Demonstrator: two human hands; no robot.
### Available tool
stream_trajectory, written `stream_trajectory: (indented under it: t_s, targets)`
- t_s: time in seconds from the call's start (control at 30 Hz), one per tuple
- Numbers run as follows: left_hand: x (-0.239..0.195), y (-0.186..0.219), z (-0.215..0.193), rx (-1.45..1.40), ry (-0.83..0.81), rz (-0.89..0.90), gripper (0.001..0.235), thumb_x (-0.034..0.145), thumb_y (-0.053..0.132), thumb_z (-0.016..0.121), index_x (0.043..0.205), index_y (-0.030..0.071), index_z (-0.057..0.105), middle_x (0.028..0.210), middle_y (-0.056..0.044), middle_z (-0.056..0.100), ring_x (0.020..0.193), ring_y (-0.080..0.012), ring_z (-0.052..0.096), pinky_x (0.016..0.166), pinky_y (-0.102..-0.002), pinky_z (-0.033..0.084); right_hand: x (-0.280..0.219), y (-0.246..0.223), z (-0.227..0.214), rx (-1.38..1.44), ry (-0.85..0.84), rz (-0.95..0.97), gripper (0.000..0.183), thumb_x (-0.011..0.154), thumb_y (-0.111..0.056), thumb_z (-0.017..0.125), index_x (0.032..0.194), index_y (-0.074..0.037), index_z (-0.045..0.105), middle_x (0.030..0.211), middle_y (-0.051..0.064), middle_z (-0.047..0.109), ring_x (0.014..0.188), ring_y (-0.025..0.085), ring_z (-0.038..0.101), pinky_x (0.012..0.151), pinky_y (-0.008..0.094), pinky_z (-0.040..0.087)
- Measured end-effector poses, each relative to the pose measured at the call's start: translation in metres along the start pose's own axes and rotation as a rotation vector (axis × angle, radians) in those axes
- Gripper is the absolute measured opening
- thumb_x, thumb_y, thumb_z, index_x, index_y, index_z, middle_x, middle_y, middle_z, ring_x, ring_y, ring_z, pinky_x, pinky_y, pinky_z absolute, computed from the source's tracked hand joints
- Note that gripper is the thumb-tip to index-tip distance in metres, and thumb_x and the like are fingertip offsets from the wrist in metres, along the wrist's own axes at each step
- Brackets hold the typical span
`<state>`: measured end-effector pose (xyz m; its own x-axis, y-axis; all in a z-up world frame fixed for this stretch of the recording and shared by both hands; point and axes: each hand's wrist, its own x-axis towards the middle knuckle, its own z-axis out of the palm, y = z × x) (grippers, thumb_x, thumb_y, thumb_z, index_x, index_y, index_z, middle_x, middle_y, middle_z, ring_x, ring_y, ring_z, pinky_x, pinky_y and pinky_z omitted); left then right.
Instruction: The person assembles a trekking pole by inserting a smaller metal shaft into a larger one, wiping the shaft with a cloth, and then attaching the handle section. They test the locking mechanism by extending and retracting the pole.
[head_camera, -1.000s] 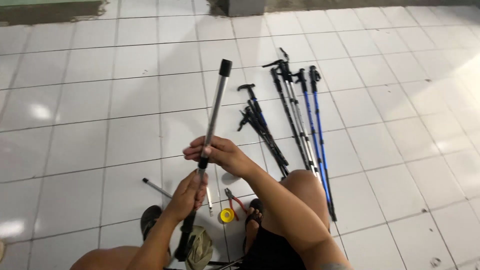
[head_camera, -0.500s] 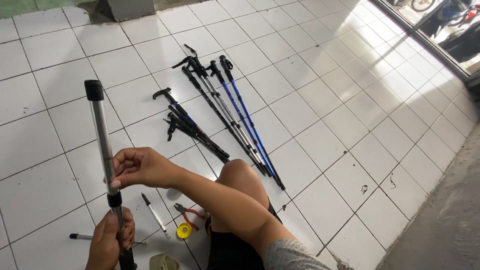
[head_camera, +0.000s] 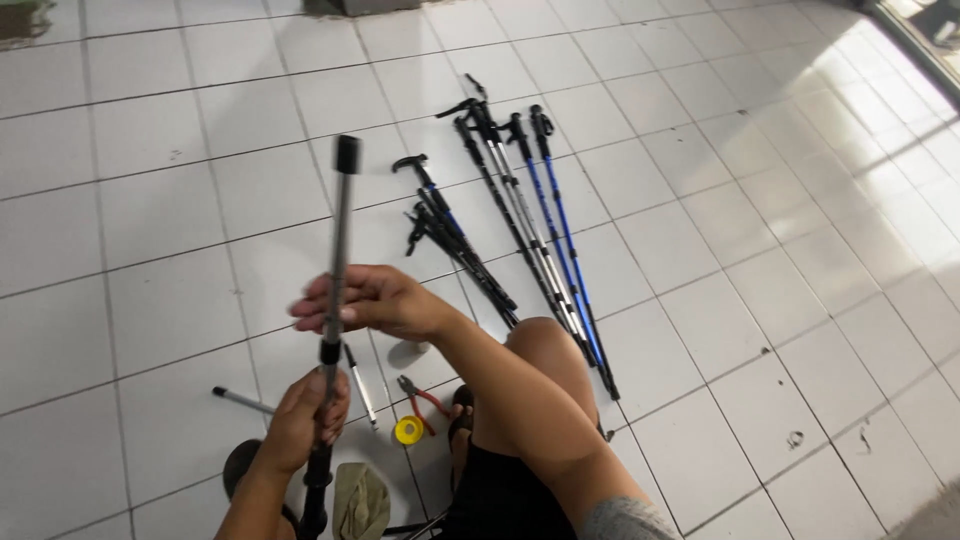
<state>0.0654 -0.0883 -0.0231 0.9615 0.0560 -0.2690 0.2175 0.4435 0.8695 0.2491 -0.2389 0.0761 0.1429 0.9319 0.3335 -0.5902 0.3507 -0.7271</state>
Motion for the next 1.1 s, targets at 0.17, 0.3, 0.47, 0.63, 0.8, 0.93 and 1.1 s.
stream_trajectory:
  t_s: [0.17, 0.3, 0.47, 0.63, 0.8, 0.93, 1.1]
  targets:
    - [0.012, -0.037, -0.016, -0.009, -0.113, 0.091, 0.046, 0.111, 0.040, 0.037, 0.093, 0.002, 0.056, 0.052, -0.002, 0.039, 0.035, -0.0127, 0.037, 0.032, -0.027, 0.036, 0.000, 0.053, -0.048, -0.298, 0.325, -0.174, 0.053, 0.085, -0.010, 0.085, 0.123, 0.001, 0.051, 0.104, 0.020, 0.068, 0.098, 0.028, 0.073, 0.093, 0.043, 0.059]
    - [0.006, -0.035, -0.008, -0.146, -0.199, 0.089, 0.049, 0.110, 0.046, 0.037, 0.089, 0.006, 0.055, 0.051, 0.001, 0.042, 0.036, -0.0096, 0.040, 0.033, -0.025, 0.037, 0.008, 0.018, 0.006, -0.015, 0.120, -0.043, 0.050, 0.103, -0.019, 0.063, 0.144, 0.004, 0.045, 0.146, 0.024, 0.057, 0.137, 0.031, 0.056, 0.116, 0.045, 0.045]
    - [0.012, -0.049, 0.001, -0.458, -0.466, -0.030, 0.057, 0.106, 0.062, 0.036, 0.095, 0.009, 0.053, 0.053, -0.001, 0.035, 0.036, -0.0104, 0.035, 0.036, -0.025, 0.039, 0.008, 0.065, -0.042, 0.144, 0.251, -0.144, 0.018, 0.100, -0.009, 0.055, 0.114, 0.001, 0.050, 0.077, 0.016, 0.058, 0.067, 0.030, 0.067, 0.081, 0.054, 0.059]
    - [0.010, -0.038, 0.024, 0.648, 0.427, 0.163, 0.042, 0.109, 0.042, 0.037, 0.099, 0.011, 0.063, 0.063, -0.006, 0.056, 0.052, -0.0174, 0.057, 0.055, -0.029, 0.049, 0.019, 0.082, -0.035, -0.141, 0.651, -0.153, 0.008, 0.104, -0.009, 0.054, 0.108, -0.002, 0.052, 0.078, 0.009, 0.057, 0.067, 0.021, 0.065, 0.080, 0.044, 0.061]
    - [0.011, -0.024, 0.014, 0.727, 0.378, 0.256, 0.038, 0.110, 0.038, 0.039, 0.099, 0.010, 0.061, 0.061, -0.006, 0.055, 0.052, -0.0141, 0.053, 0.057, -0.027, 0.049, 0.021, 0.065, -0.027, -0.204, 0.606, -0.153, 0.017, 0.101, -0.013, 0.061, 0.111, -0.001, 0.056, 0.091, 0.017, 0.068, 0.082, 0.026, 0.075, 0.084, 0.040, 0.061]
    - [0.011, -0.020, 0.018, 0.040, -0.179, 0.122, 0.030, 0.106, 0.032, 0.049, 0.100, 0.006, 0.063, 0.080, -0.012, 0.069, 0.077, -0.0224, 0.069, 0.073, -0.038, 0.060, 0.018, 0.064, -0.038, 0.207, 0.132, -0.142, 0.036, 0.100, -0.047, 0.049, 0.105, -0.011, 0.046, 0.074, 0.007, 0.047, 0.059, 0.021, 0.052, 0.054, 0.035, 0.049]
    - [0.022, -0.046, 0.010, -0.364, -0.363, 0.101, 0.040, 0.107, 0.037, 0.046, 0.106, 0.000, 0.061, 0.069, -0.009, 0.053, 0.065, -0.0183, 0.057, 0.063, -0.032, 0.055, 0.021, 0.098, -0.035, 0.392, -0.142, -0.002, 0.066, 0.097, -0.078, 0.031, 0.083, -0.014, 0.040, 0.055, -0.006, 0.029, 0.039, 0.004, 0.023, 0.030, 0.022, 0.032]
